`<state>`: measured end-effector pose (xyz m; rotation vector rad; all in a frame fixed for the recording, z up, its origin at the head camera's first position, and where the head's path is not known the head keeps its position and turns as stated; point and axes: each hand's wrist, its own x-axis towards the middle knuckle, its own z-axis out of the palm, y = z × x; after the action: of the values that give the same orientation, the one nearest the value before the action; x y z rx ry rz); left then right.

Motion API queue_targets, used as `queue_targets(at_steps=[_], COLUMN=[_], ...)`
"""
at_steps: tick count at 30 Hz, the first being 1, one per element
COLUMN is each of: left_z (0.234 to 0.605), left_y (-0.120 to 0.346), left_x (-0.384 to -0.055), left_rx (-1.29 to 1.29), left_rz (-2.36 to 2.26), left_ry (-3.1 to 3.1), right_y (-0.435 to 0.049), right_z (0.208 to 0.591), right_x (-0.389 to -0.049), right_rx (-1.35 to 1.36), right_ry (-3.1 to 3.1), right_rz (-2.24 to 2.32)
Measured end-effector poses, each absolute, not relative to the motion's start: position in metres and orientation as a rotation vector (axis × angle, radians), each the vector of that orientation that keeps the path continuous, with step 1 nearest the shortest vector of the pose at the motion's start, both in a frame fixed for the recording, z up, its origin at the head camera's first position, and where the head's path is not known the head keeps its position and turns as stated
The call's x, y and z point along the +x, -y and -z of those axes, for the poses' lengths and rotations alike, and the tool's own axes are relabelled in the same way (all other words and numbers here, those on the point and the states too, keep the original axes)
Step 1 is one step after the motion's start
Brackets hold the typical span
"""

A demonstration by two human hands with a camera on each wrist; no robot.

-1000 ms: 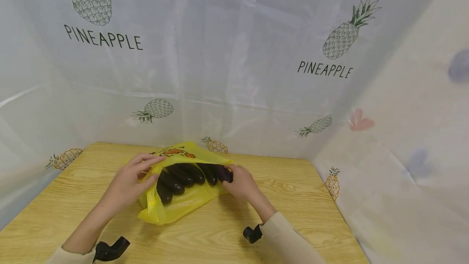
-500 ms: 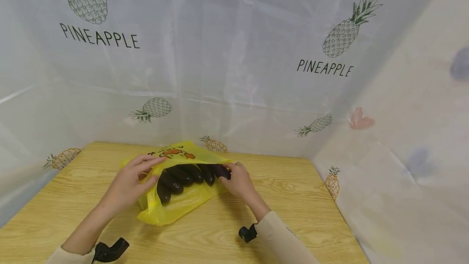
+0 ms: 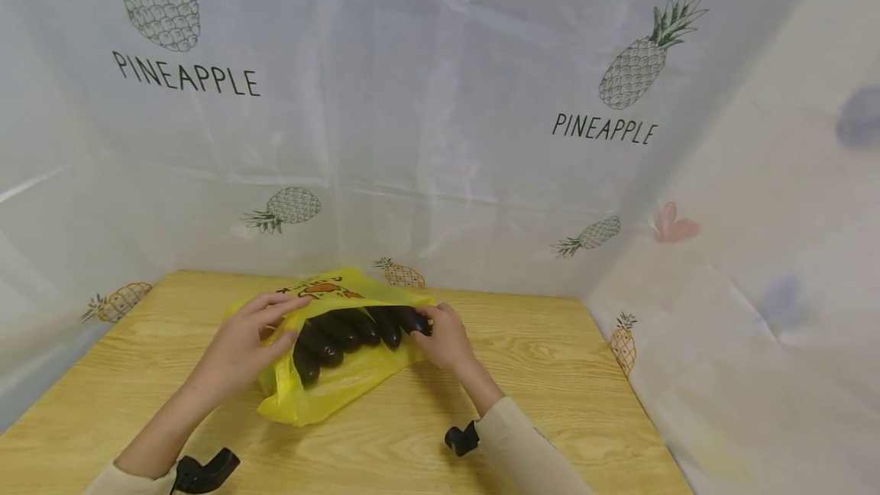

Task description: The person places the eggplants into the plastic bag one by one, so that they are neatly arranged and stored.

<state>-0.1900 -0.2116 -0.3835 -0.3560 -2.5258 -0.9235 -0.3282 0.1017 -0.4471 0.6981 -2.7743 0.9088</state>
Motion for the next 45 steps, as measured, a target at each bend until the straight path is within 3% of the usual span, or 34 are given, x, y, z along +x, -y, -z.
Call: queue_targets(at_steps=[16, 45], left_z=[0.385, 0.384], left_y=[0.212, 0.214], left_x=[-0.189, -0.187], left_rx=[-0.352, -0.341], left_rz=[0.906, 0.899], left_ry=[2.514, 2.522], right_y=[-0.096, -0.099], right_z=[0.455, 0.457], right_x=[-0.335, -0.338], right_rx=[0.624, 0.654], right_ry=[2.729, 2.726], right_rz=[-1.097, -0.943])
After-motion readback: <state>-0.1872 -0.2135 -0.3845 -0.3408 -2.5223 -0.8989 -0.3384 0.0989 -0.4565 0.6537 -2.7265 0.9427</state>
